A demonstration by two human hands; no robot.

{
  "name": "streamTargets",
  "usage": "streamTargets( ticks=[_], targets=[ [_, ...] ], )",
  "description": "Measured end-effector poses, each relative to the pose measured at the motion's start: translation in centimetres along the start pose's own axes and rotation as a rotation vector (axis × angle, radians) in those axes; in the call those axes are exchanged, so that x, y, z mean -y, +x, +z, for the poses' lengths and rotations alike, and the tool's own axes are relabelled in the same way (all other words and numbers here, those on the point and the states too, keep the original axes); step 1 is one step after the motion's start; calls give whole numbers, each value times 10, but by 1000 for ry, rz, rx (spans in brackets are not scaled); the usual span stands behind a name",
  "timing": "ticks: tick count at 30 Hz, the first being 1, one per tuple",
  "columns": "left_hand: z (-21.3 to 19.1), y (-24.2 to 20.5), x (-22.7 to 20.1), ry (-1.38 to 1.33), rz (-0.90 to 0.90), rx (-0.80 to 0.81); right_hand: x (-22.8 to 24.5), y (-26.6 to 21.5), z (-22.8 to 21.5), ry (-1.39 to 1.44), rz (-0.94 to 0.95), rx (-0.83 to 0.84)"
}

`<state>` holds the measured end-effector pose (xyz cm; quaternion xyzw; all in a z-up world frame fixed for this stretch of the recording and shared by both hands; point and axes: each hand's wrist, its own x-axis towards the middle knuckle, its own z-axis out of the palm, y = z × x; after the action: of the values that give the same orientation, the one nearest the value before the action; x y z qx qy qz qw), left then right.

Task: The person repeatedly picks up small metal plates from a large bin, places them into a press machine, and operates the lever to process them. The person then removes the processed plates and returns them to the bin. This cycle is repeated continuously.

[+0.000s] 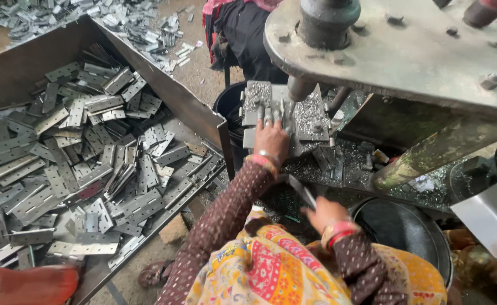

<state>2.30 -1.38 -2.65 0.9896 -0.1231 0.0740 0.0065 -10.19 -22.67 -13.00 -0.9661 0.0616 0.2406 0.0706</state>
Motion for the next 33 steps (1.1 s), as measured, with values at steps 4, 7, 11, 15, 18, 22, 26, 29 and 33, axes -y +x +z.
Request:
streamTargets(
  ticks=[4,7,11,15,18,22,26,29,33],
  targets=[
    [-3,16,5,-39,-20,175,4,-10,2,29,-32,-26],
    [-3,11,5,-36,-25,193,2,-22,35,120,25,-22],
    [2,-15,4,-89,-25,42,0,-23,52,197,-20,-27],
    [-1,-9,5,-37,9,-50,1,-8,12,116,-4,16],
    [3,9,10,-4,-9,69,2,-4,-4,33,-66,-1],
    [7,18,11,-40,-5,-18,-5,-17,28,199,-64,-71],
    [7,5,13,-146,44,-137,-17,-5,61,165,-138,-38],
    [0,-36,26,-199,87,-239,-18,-4,56,93,-72,-30],
    [31,-121,55,-330,-20,-517,-31,-7,21,149,-72,2]
  ],
)
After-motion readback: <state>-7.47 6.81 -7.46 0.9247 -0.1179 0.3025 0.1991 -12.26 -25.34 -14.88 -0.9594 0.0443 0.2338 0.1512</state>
